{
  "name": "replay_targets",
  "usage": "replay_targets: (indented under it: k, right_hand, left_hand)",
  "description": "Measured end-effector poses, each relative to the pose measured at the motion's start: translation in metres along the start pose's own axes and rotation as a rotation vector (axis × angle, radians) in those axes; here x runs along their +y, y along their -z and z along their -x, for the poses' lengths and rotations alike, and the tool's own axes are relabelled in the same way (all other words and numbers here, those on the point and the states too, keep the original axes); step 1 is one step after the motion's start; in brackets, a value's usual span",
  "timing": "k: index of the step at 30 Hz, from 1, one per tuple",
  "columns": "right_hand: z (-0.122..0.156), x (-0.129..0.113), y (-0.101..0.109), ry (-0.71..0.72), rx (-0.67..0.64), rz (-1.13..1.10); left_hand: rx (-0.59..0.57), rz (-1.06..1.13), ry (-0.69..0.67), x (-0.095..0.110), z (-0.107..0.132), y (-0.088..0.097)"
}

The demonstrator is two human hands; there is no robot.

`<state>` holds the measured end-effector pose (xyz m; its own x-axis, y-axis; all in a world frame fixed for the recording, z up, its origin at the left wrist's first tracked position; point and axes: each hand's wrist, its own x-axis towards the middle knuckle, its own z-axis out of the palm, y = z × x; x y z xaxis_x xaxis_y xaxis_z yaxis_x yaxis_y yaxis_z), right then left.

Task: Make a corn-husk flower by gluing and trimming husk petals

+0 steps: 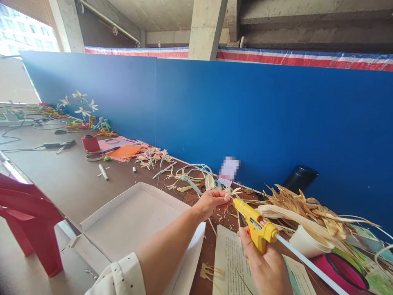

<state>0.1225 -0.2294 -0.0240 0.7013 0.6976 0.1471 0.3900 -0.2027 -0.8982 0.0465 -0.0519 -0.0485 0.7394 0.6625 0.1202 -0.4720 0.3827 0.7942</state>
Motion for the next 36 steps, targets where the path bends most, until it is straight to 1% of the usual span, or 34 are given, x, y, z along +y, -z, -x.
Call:
replay_targets:
  k: [4,10,19,27,32,36]
  right_hand:
    - [0.0006,-0.0008,-0.0004,0.026,0.012,0.012]
    - [0.0006,0.0012,-0.0003,0.026,0.018,0.041]
    - [-0.0010,-0.0002,0.0005,0.063,0.023,0.084]
    - [0.0002,-0.0011,-0.0010,0.057,0.052,0.087]
    - [0.0028,-0.0028,-0.0020,0.049,0.041,0.124]
    - [0.0041,-0.0054,-0.0024,0.057,0.081,0.123]
  left_hand:
    - [0.009,-0.001,-0.008,0.0016,0.0002,-0.0015]
    - [0.015,0.010,-0.019,-0.0014,-0.0026,-0.0003]
    - [0.031,0.012,-0.011,0.0009,0.0000,-0.0025]
    - [0.024,0.014,-0.018,0.0008,-0.0001,-0.0021]
    - [0.021,0.000,-0.018,0.0000,-0.0008,-0.0013]
    - [0.021,0.000,-0.019,-0.0010,-0.0022,-0.0006]
